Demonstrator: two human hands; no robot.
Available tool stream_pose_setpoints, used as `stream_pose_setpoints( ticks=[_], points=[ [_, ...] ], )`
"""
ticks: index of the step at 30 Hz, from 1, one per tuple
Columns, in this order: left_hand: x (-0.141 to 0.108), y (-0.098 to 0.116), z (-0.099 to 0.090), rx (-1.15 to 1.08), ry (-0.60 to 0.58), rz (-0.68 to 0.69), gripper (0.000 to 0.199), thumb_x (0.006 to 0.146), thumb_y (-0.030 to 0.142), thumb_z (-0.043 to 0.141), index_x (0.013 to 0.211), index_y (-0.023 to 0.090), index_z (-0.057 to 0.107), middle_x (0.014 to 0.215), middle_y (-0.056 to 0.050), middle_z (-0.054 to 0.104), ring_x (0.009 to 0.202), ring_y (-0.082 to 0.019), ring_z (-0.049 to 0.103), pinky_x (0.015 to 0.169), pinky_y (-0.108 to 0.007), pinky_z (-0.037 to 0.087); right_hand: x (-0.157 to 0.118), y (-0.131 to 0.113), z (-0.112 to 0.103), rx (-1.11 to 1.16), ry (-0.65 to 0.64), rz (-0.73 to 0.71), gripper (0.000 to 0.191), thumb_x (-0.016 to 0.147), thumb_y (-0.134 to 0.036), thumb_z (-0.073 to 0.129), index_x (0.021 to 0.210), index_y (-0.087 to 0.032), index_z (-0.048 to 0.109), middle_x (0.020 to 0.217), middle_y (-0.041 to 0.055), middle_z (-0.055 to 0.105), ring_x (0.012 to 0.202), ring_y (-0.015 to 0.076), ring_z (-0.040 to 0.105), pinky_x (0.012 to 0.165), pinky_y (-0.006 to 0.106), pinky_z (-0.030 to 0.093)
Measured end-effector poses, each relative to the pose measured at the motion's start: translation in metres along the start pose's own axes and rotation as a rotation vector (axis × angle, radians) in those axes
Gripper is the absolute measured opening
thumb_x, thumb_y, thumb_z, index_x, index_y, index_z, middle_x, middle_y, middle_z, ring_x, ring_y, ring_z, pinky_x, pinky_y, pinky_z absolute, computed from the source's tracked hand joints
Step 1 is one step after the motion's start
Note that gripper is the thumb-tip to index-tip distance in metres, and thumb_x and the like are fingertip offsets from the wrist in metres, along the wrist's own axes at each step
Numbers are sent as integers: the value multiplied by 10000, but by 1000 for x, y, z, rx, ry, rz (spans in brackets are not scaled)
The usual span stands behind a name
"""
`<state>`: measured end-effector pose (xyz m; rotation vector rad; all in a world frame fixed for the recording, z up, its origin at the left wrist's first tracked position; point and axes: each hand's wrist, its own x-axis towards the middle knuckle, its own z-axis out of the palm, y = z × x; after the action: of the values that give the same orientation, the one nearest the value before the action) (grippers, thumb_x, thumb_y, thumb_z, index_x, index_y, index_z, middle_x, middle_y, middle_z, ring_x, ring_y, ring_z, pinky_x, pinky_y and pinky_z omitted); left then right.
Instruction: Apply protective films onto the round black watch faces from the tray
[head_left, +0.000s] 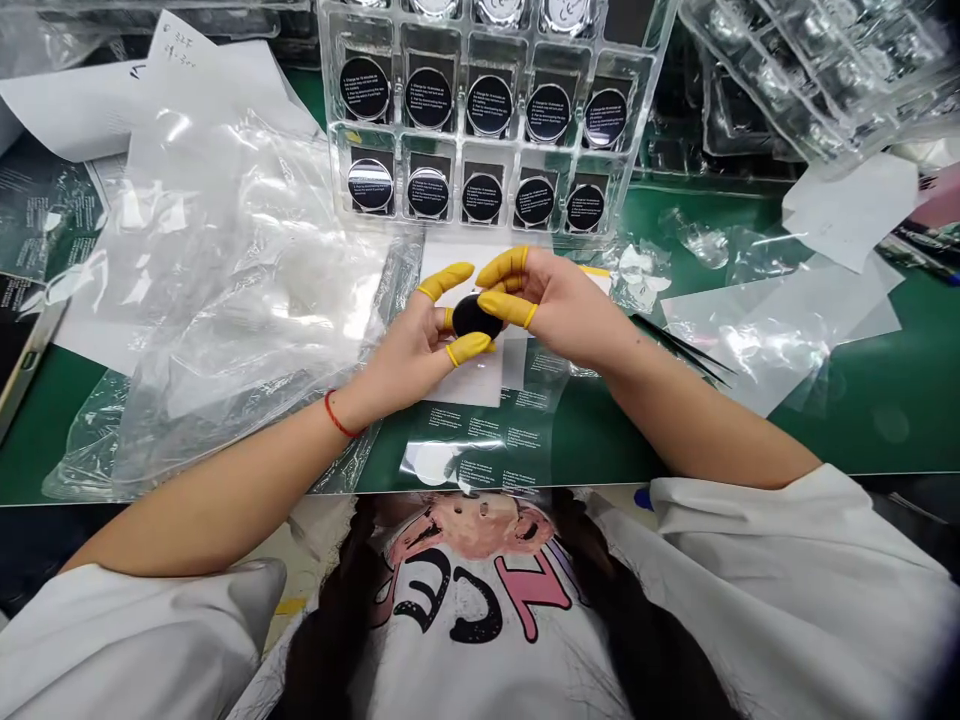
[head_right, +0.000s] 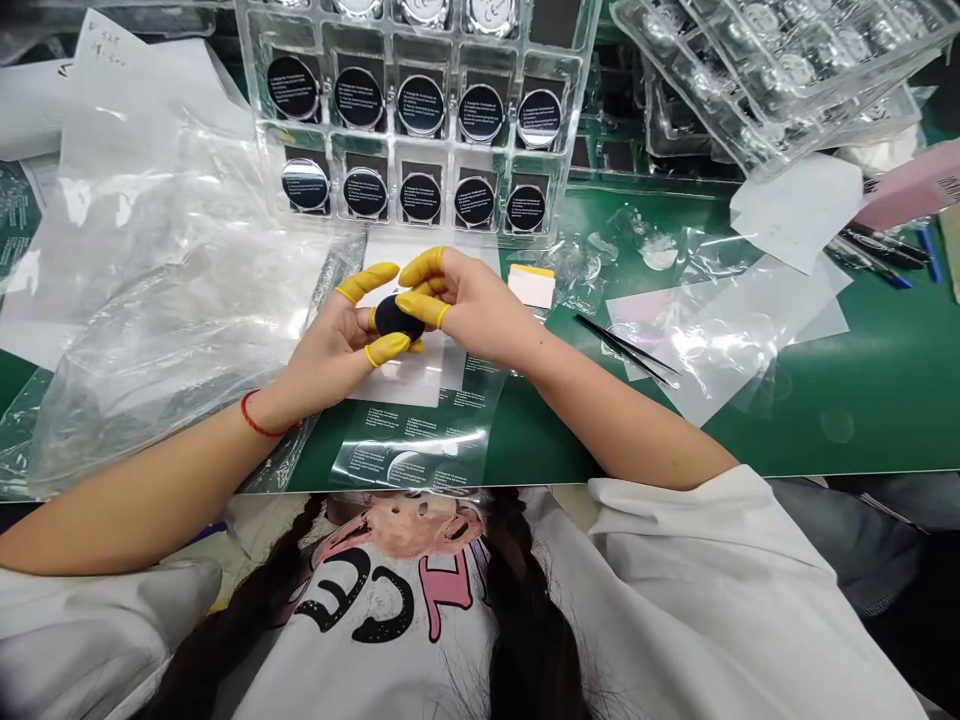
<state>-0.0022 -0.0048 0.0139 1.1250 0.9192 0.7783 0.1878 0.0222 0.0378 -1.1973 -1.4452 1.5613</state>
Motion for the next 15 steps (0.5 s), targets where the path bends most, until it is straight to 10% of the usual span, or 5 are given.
stream_pose_setpoints(
  ticks=[4, 9, 15],
  points=[
    [-2, 1, 2, 21, -13, -69, 1013, 647, 299, 881, 1504, 289, 340, 866, 12, 698, 706, -152, 677, 729, -308, 557, -7, 3, 9, -341, 27, -152, 41, 845, -186, 642, 849, -205, 678, 931, 30, 653, 840, 163, 586, 829, 363, 491],
    [1, 1, 3, 97, 6, 28, 582, 682, 261, 841, 1203, 205, 587, 1004, -29, 697, 837, -159, 682, 718, -265, 553, -18, -4, 20, -797, 49, -475, 83, 890, -189, 613, 865, -230, 680, 918, 48, 653, 967, 221, 557, 917, 427, 433],
    [1, 3, 1, 107, 19, -38, 548, 717, 213, 798, 1191, 193, 523, 935, -36, 720, 894, -187, 726, 810, -315, 583, -6, -17, -67, -919, 467, -218, 123, 864, -115, 607, 895, -210, 679, 981, 101, 704, 850, 184, 596, 826, 381, 435]
  ],
)
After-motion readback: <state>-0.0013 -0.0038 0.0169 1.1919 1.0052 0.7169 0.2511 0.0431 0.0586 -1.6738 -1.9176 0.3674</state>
